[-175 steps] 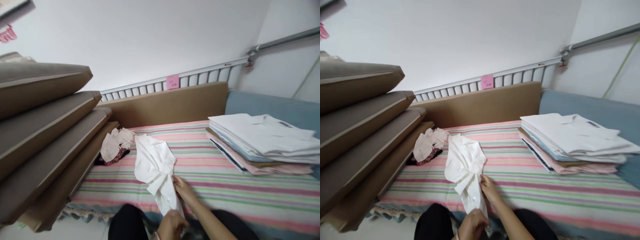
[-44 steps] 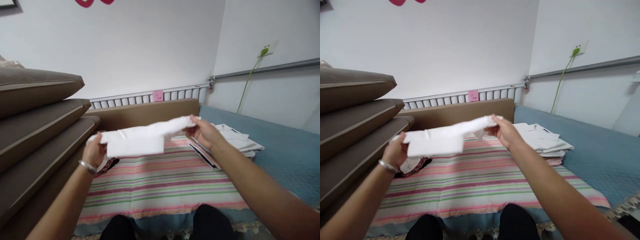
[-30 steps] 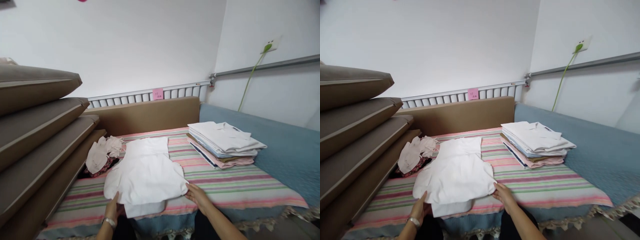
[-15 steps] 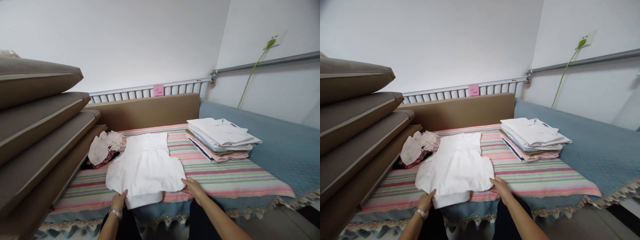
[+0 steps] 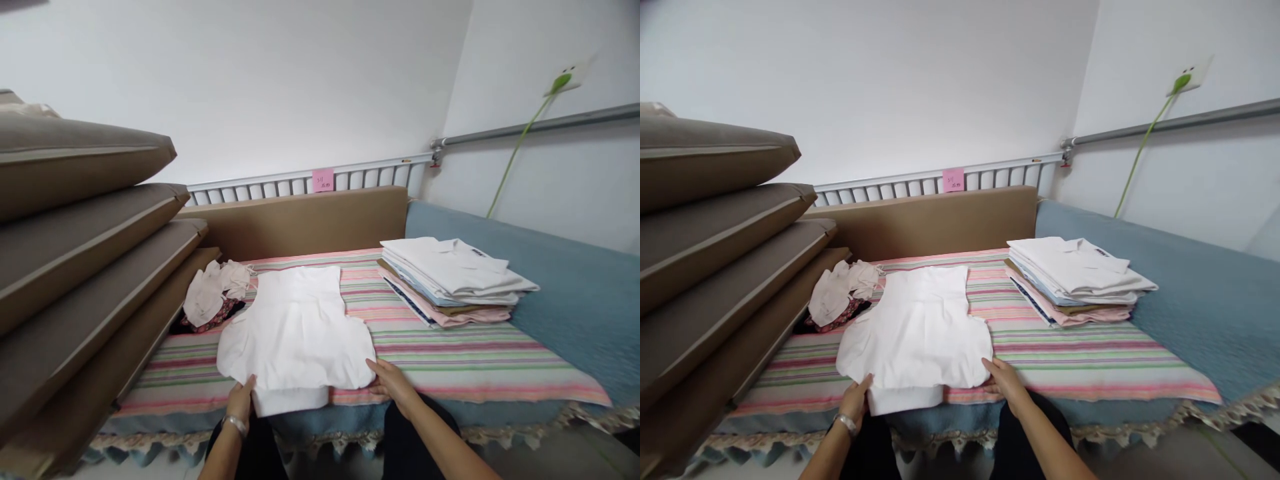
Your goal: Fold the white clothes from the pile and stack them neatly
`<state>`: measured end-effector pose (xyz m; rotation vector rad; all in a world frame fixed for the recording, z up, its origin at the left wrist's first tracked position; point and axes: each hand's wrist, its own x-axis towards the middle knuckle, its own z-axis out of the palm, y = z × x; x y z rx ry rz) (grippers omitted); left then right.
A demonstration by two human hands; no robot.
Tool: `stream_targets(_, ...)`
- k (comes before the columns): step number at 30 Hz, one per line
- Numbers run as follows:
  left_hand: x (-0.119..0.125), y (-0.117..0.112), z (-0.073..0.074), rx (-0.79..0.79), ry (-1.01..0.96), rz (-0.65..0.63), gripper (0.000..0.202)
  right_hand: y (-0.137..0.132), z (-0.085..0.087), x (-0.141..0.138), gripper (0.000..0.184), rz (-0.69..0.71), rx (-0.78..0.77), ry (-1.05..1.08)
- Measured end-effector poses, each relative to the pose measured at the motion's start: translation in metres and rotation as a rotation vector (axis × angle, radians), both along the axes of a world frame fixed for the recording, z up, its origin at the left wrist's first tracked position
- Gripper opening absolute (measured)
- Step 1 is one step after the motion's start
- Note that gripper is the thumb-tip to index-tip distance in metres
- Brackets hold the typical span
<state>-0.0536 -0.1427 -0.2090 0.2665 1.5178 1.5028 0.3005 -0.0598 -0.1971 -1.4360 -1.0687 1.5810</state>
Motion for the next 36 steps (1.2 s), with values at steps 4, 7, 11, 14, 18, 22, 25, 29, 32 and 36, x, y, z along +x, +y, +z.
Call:
stream_targets(4, 0.0, 0.0, 0.001, 0.013, -0.003, 0.017, 0.012, 0.004, -0.007, 0.0, 0.038, 0.028, -0.001, -0.053)
stream_targets(7, 0.0, 0.001, 0.0, 0.019, -0.007, 0.019, 0.016, 0.008, -0.011, 0.001, 0.038, 0.038, -0.021, -0.087)
stream_targets(11, 0.001, 0.002, -0.003, 0.027, -0.036, 0.015, 0.02, 0.012, -0.019, 0.002, 0.039, 0.028, -0.02, -0.113)
stream_targets(14, 0.002, 0.002, -0.004, 0.05, -0.054, 0.028, 0.019, 0.011, -0.023, 0.002, 0.04, 0.024, 0.002, -0.135)
stream_targets(18, 0.002, 0.001, -0.003, 0.079, -0.054, 0.048, 0.015, 0.008, -0.022, 0.003, 0.039, 0.017, 0.025, -0.143)
stream_targets(22, 0.003, -0.001, -0.001, 0.069, -0.052, 0.047, 0.016, 0.005, -0.016, 0.003, 0.039, 0.037, 0.028, -0.123)
stream_targets(25, 0.004, -0.001, 0.001, 0.077, -0.064, 0.037, 0.016, 0.004, -0.013, 0.003, 0.04, 0.037, 0.017, -0.118)
stream_targets(29, 0.005, -0.003, 0.001, 0.081, -0.078, 0.023, 0.019, 0.003, -0.011, 0.003, 0.041, 0.025, 0.031, -0.109)
stream_targets(32, 0.005, -0.004, 0.001, 0.08, -0.083, 0.012, 0.025, 0.002, -0.011, 0.002, 0.041, 0.025, 0.02, -0.095)
stream_targets(36, 0.005, -0.005, 0.001, 0.087, -0.088, -0.003, 0.027, 0.002, -0.01, 0.001, 0.039, 0.023, 0.02, -0.095)
